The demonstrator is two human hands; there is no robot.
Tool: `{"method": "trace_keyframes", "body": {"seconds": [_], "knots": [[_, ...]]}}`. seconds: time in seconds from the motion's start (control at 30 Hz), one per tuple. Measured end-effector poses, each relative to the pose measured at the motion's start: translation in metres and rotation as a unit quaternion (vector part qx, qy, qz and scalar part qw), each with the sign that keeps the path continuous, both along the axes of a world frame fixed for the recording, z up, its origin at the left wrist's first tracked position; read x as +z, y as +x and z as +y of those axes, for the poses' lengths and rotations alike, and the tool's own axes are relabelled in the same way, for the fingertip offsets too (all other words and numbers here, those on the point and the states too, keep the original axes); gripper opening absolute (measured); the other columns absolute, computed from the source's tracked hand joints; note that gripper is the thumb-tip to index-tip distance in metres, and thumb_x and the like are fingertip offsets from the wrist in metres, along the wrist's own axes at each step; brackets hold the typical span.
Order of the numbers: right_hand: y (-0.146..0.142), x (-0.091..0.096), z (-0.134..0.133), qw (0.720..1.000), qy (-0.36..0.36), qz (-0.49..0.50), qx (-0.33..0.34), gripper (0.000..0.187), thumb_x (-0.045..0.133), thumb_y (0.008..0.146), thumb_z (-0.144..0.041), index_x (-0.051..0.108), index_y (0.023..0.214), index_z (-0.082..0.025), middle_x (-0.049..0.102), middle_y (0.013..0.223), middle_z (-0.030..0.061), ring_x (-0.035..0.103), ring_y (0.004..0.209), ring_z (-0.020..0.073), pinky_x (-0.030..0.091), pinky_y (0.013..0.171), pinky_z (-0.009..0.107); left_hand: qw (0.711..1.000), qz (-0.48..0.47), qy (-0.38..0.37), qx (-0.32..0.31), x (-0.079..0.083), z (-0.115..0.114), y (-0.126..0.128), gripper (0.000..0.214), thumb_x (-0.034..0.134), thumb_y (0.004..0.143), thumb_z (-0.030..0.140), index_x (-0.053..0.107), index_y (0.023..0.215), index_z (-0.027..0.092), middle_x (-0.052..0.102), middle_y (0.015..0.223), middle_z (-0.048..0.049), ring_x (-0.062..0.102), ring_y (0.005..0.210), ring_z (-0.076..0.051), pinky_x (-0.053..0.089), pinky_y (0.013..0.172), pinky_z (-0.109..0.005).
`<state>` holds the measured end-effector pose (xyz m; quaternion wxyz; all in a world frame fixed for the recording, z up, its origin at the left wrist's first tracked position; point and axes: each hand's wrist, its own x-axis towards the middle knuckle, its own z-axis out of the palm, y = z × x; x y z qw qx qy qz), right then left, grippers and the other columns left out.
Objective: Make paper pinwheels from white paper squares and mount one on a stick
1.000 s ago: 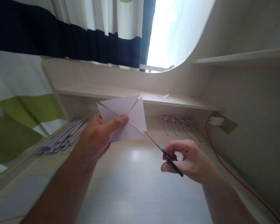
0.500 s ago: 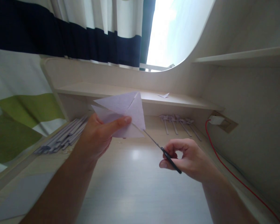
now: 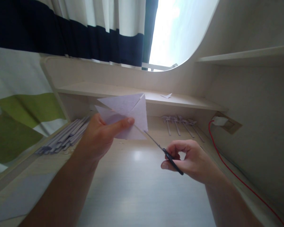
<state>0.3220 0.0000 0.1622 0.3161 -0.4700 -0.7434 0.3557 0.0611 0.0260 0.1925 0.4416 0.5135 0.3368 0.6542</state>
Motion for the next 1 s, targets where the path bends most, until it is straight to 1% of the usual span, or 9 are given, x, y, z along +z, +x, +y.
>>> {"method": "trace_keyframes", "body": {"seconds": [0.23, 0.3, 0.4, 0.5, 0.77, 0.9, 0.97, 1.0], "knots": [[0.000, 0.001, -0.001, 1.000, -0.003, -0.001, -0.001, 0.039, 0.092, 0.070, -0.051, 0.074, 0.072, -0.017, 0.061, 0.061, -0.0016, 0.049, 0.058, 0.0111, 0.035, 0.052, 0.026, 1.000, -0.011, -0.005, -0.002, 0.003, -0.002, 0.001, 0.017, 0.092, 0.066, 0.025, 0.081, 0.080, 0.027, 0.079, 0.083, 0.0015, 0.070, 0.075, -0.017, 0.057, 0.070, -0.024], [0.000, 0.000, -0.001, 1.000, -0.004, 0.002, 0.000, 0.038, 0.092, 0.070, -0.050, 0.074, 0.071, -0.017, 0.061, 0.060, -0.0015, 0.049, 0.058, 0.0111, 0.035, 0.051, 0.026, 1.000, -0.014, -0.002, 0.000, 0.003, -0.002, 0.001, 0.018, 0.092, 0.066, 0.025, 0.081, 0.081, 0.027, 0.079, 0.084, 0.0018, 0.070, 0.076, -0.018, 0.057, 0.071, -0.025], [0.000, -0.001, 0.000, 1.000, 0.001, 0.004, 0.003, 0.038, 0.093, 0.070, -0.049, 0.074, 0.071, -0.017, 0.061, 0.060, -0.0016, 0.049, 0.057, 0.0110, 0.036, 0.051, 0.025, 1.000, -0.017, 0.000, -0.003, 0.002, -0.001, 0.001, 0.021, 0.093, 0.065, 0.025, 0.082, 0.083, 0.026, 0.079, 0.087, -0.0002, 0.071, 0.080, -0.021, 0.058, 0.073, -0.027], [0.000, 0.000, 0.000, 1.000, 0.003, 0.001, 0.002, 0.038, 0.093, 0.070, -0.048, 0.073, 0.071, -0.016, 0.061, 0.060, -0.0017, 0.049, 0.056, 0.0105, 0.036, 0.050, 0.025, 1.000, -0.020, -0.001, -0.009, 0.001, 0.000, 0.000, 0.021, 0.092, 0.065, 0.024, 0.082, 0.084, 0.025, 0.080, 0.088, -0.0014, 0.071, 0.080, -0.020, 0.058, 0.073, -0.027], [0.000, -0.001, 0.000, 1.000, -0.014, 0.009, 0.004, 0.037, 0.093, 0.071, -0.047, 0.071, 0.071, -0.016, 0.061, 0.061, -0.0025, 0.049, 0.057, 0.0100, 0.036, 0.051, 0.024, 1.000, -0.011, -0.003, -0.002, 0.002, -0.002, 0.001, 0.017, 0.092, 0.066, 0.024, 0.082, 0.081, 0.027, 0.080, 0.084, 0.0010, 0.070, 0.076, -0.019, 0.058, 0.069, -0.026], [0.010, 0.001, 0.005, 0.997, -0.069, -0.014, 0.031, 0.038, 0.094, 0.070, -0.045, 0.067, 0.071, -0.017, 0.061, 0.064, -0.0020, 0.052, 0.060, 0.0109, 0.038, 0.052, 0.023, 1.000, 0.000, 0.006, -0.002, -0.001, 0.002, -0.002, 0.016, 0.091, 0.068, 0.029, 0.082, 0.082, 0.027, 0.081, 0.090, -0.0012, 0.072, 0.082, -0.023, 0.059, 0.074, -0.030], [0.019, 0.004, 0.011, 0.997, -0.071, -0.017, 0.020, 0.040, 0.094, 0.068, -0.045, 0.066, 0.070, -0.017, 0.061, 0.064, -0.0017, 0.053, 0.059, 0.0110, 0.039, 0.051, 0.023, 1.000, 0.028, 0.003, 0.013, -0.003, 0.004, -0.005, 0.015, 0.090, 0.069, 0.031, 0.082, 0.080, 0.025, 0.080, 0.085, -0.0025, 0.071, 0.077, -0.022, 0.057, 0.068, -0.028], [0.023, 0.005, 0.014, 0.998, -0.057, 0.001, -0.002, 0.040, 0.095, 0.068, -0.045, 0.067, 0.070, -0.017, 0.062, 0.064, -0.0012, 0.053, 0.059, 0.0111, 0.040, 0.051, 0.023, 0.998, 0.056, -0.002, 0.017, -0.003, 0.005, -0.007, 0.015, 0.089, 0.070, 0.032, 0.081, 0.079, 0.023, 0.079, 0.080, -0.0029, 0.069, 0.072, -0.021, 0.055, 0.064, -0.027]]}}
